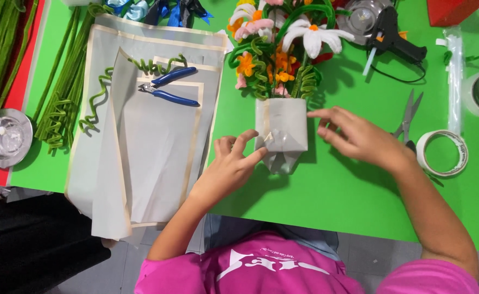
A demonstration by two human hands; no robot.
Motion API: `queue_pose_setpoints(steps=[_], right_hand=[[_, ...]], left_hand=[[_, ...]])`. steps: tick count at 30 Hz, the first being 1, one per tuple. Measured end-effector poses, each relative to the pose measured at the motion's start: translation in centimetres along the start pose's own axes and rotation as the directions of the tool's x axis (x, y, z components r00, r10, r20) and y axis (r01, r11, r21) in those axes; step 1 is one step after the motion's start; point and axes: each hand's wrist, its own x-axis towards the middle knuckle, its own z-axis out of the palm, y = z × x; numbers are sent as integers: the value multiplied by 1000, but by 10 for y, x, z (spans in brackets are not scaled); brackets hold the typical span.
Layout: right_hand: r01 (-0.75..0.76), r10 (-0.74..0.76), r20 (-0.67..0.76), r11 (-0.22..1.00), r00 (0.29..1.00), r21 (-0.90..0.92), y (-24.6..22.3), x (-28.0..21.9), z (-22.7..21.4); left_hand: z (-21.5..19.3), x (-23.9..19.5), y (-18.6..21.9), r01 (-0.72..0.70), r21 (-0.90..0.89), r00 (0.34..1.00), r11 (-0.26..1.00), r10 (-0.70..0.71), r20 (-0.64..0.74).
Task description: Wrapping the foam base of a flower arrangement with translucent paper by folding and tucking it.
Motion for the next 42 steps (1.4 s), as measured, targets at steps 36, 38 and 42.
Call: queue_pose_setpoints(steps=[36, 38, 42], right_hand=[[357, -601, -282, 722, 748, -592, -29, 13, 11], [361, -605, -282, 720, 744, -593, -31, 12, 13], [374, -656, -267, 665, 706, -646, -42, 9, 7]], left_hand=[[-44, 42, 2, -17, -326, 966, 945, -69, -250], [-40, 41, 0, -16, -351, 968, 936, -74, -241], [-38, 40, -3, -18, -392, 968, 920, -82, -238]])
